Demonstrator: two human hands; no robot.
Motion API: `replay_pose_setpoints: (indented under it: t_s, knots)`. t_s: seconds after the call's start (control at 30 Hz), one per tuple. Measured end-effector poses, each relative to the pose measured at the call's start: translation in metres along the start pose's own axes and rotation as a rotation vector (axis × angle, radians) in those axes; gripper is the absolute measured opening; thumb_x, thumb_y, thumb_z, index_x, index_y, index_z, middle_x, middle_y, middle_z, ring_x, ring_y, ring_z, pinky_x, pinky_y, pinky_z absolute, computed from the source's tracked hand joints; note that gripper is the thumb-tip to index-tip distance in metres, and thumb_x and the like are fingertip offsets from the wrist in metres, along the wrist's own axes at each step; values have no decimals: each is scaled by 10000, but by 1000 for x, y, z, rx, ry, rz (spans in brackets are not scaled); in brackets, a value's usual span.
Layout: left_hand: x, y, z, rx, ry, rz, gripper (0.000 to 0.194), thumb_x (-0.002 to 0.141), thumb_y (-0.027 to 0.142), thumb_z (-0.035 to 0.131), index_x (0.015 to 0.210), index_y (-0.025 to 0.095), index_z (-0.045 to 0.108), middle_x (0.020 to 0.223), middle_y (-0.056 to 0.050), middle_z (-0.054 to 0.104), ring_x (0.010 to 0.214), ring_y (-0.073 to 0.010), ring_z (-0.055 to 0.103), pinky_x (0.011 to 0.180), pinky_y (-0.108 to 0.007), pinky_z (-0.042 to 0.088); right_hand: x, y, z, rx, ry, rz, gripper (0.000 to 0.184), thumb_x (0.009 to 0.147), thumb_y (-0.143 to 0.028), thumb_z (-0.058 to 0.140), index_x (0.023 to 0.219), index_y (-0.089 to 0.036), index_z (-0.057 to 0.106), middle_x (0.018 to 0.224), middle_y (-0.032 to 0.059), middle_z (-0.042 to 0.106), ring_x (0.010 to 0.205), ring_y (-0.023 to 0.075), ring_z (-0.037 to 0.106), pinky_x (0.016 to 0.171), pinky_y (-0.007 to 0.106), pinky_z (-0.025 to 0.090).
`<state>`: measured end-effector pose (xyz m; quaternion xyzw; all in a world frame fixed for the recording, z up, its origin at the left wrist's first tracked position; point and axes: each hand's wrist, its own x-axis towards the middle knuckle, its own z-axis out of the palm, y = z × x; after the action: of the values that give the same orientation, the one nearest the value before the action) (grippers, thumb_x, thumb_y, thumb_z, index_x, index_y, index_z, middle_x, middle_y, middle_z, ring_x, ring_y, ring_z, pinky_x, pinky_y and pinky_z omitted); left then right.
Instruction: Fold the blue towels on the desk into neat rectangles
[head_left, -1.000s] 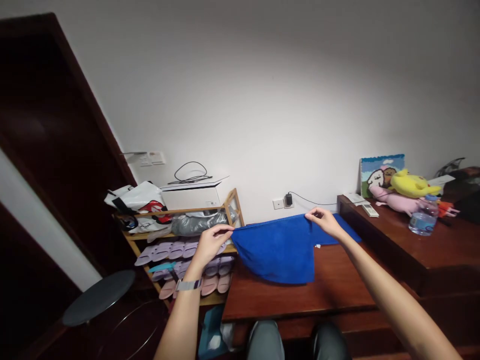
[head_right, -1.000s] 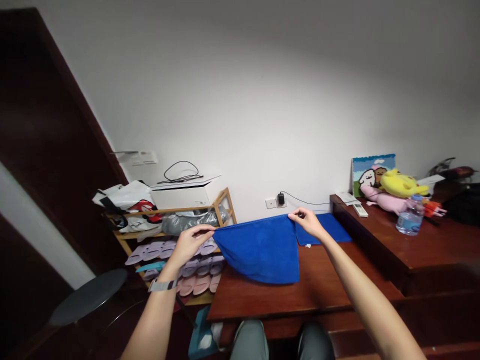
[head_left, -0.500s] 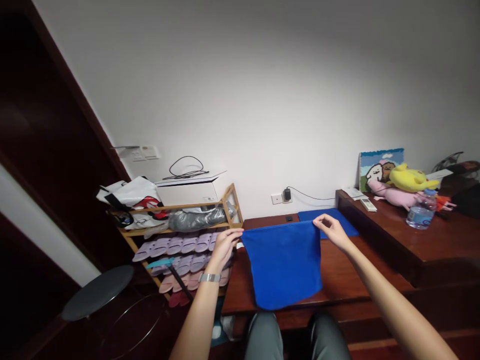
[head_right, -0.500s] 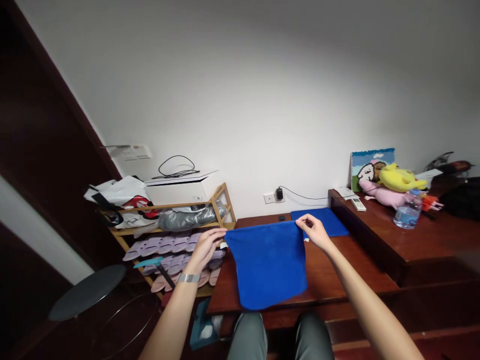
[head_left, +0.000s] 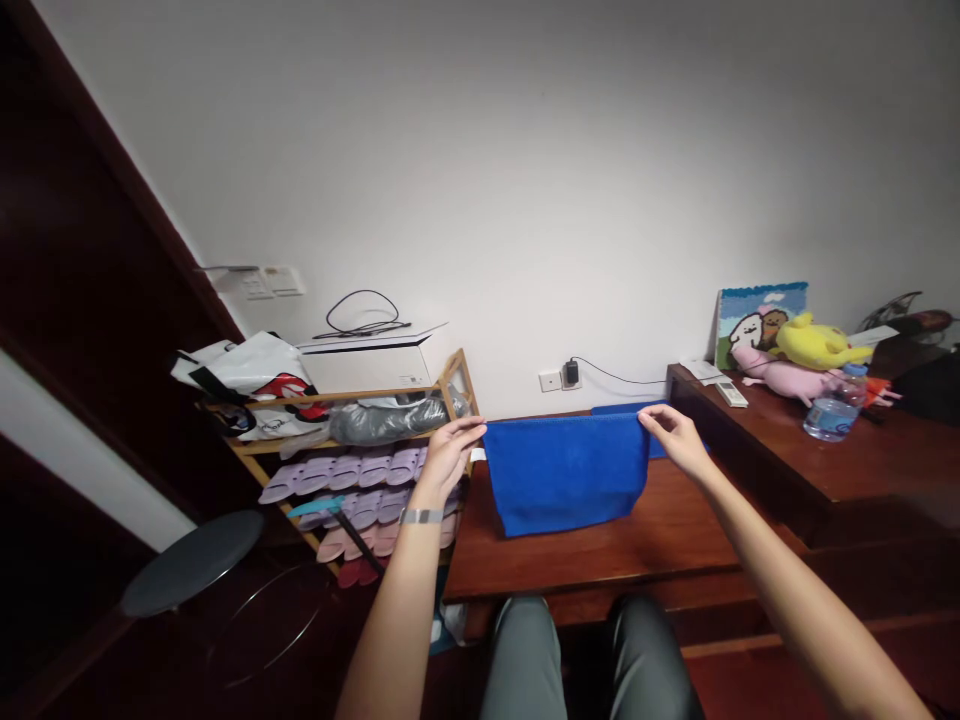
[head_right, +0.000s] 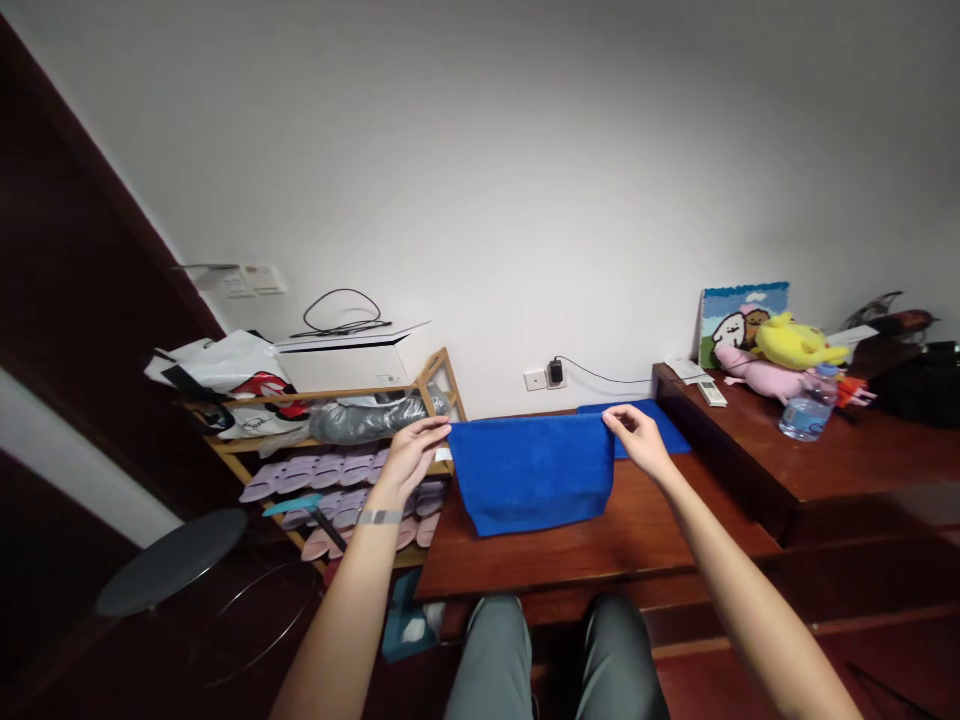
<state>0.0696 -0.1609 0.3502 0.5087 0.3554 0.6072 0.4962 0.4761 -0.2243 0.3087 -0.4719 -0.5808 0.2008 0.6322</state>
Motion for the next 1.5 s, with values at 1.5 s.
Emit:
replay_pose_setpoints:
  t_s: [1.5]
  knots:
    - [33, -294, -37, 1033, -121, 218, 342, 1015, 301, 481, 1204, 224, 755, 1487, -93, 628, 1449, -263, 505, 1241, -479, 375, -52, 230, 172, -667, -167, 317, 601, 1011, -424, 338, 1426, -85, 607, 1516, 196, 569, 1446, 305, 473, 1221, 450, 331]
